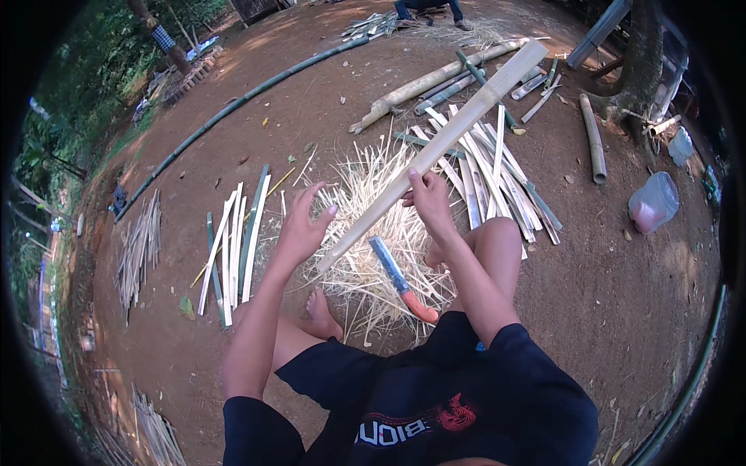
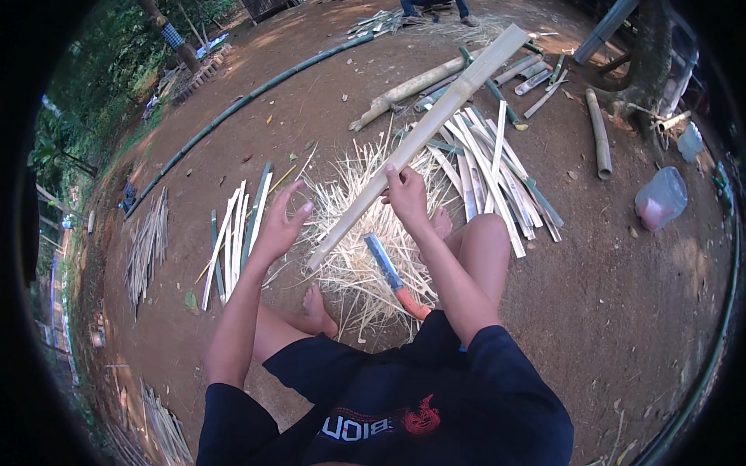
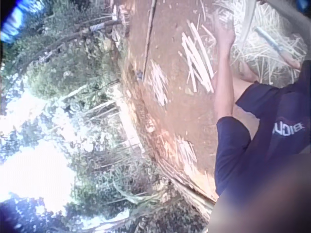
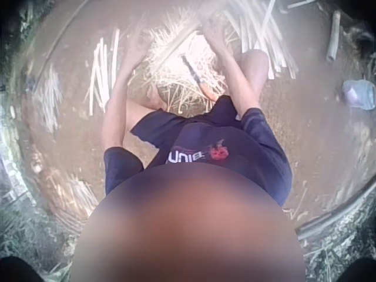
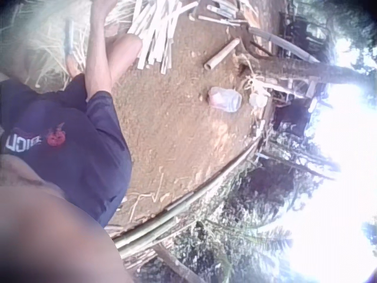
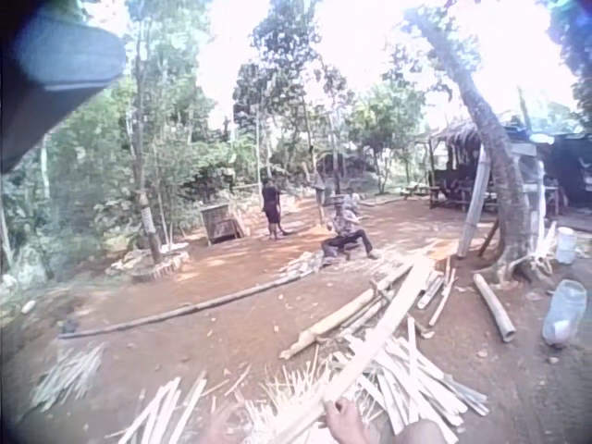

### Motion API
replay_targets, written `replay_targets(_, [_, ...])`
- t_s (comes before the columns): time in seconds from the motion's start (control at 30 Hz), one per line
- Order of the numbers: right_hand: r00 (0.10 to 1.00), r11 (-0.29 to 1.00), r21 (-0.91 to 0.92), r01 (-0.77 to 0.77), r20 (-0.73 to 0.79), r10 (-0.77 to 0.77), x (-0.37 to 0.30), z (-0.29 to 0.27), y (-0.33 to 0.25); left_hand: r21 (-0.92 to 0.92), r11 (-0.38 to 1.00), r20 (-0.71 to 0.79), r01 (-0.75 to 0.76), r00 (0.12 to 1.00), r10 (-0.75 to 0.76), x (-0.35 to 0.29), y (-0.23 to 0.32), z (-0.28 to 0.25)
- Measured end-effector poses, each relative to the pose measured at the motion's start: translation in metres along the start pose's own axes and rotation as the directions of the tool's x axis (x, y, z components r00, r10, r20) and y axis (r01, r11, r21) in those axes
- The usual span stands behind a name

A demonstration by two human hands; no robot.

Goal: The person sits on the ground and uses a knife to split long bamboo strips into thinner slivers. They hold the bamboo with one hand and use the knife to shave and split the material, creating a pile of thin bamboo fibers.

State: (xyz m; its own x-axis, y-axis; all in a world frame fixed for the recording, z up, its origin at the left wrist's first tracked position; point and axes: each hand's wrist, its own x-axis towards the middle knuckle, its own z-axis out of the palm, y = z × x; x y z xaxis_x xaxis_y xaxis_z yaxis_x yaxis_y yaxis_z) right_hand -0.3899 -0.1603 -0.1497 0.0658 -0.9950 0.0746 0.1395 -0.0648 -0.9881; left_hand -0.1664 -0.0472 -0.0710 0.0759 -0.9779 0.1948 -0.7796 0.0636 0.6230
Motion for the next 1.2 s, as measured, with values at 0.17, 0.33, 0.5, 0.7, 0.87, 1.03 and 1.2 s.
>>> replay_targets(0.17, [0.942,0.929,0.245,-0.278,-0.122,0.314,0.022,-0.065,0.02,0.358,0.933,0.031,-0.022,0.999,0.012,-0.073,-0.087,0.069])
replay_targets(0.33, [0.915,0.885,0.301,-0.354,-0.084,0.394,0.019,-0.069,0.025,0.069,0.981,0.228,0.181,0.954,-0.193,-0.087,-0.077,0.062])
replay_targets(0.5, [0.919,0.85,0.37,-0.376,0.031,0.393,0.023,-0.053,0.025,-0.349,0.881,0.331,0.319,0.922,-0.203,-0.106,-0.111,0.046])
replay_targets(0.7, [0.94,0.882,0.344,-0.322,0.227,0.255,0.018,-0.026,0.019,-0.506,0.566,0.513,0.651,0.754,-0.41,-0.113,-0.079,0.045])
replay_targets(0.87, [0.88,0.912,0.13,-0.389,0.344,0.327,-0.009,0.003,0.049,-0.669,-0.02,0.737,0.743,0.659,-0.15,-0.108,-0.05,0.068])
replay_targets(1.03, [0.728,0.84,0.115,-0.53,0.569,0.382,-0.043,0.042,0.045,-0.625,-0.357,0.727,0.694,0.684,0.056,-0.088,-0.04,0.084])
replay_targets(1.2, [0.738,0.828,0.145,-0.542,0.554,0.386,-0.058,0.06,0.03,-0.644,-0.377,0.704,0.666,0.709,0.05,-0.067,-0.032,0.094])
